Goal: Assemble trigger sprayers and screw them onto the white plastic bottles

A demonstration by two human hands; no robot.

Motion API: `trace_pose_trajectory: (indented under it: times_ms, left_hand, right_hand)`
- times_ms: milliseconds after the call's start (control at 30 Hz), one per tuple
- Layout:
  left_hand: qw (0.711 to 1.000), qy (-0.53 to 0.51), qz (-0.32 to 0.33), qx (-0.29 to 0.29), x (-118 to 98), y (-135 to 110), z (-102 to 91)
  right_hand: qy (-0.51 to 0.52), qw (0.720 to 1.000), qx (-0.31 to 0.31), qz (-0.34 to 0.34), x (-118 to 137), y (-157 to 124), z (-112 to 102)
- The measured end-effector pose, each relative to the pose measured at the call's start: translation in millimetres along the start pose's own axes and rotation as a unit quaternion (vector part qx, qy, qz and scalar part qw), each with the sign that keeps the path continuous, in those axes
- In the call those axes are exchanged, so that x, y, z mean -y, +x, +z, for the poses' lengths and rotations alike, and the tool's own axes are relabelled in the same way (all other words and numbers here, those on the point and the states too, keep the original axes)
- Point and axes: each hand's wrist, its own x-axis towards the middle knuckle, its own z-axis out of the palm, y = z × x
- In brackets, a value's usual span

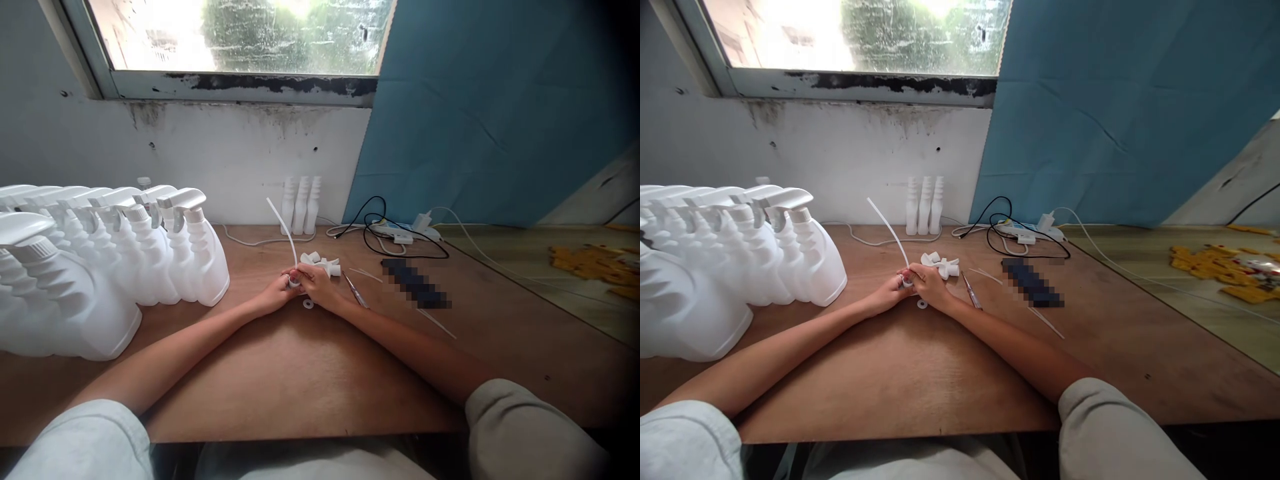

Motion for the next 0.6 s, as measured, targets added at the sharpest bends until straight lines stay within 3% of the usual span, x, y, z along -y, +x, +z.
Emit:
trace_pose_trajectory:
  times_ms: [167, 333, 433, 600]
  left_hand:
    - [0.999, -0.016, -0.035, -0.029, -11.5, -5.7, -3.7]
    - [0.983, -0.008, -0.01, -0.185, -4.8, 3.1, -17.2]
    - [0.963, 0.049, 0.001, -0.264, 8.1, 30.9, -28.6]
    - [0.927, 0.143, 0.005, -0.346, 28.2, 105.1, -40.9]
  right_hand:
    - [0.05, 0.998, 0.02, -0.019, 7.4, -3.5, -8.6]
    - [0.043, 0.999, -0.019, 0.026, 29.9, -18.5, -37.8]
    - [0.057, 0.996, -0.031, 0.054, 42.4, -30.9, -62.2]
    - [0.142, 0.981, -0.03, 0.13, 42.4, -54.0, -89.2]
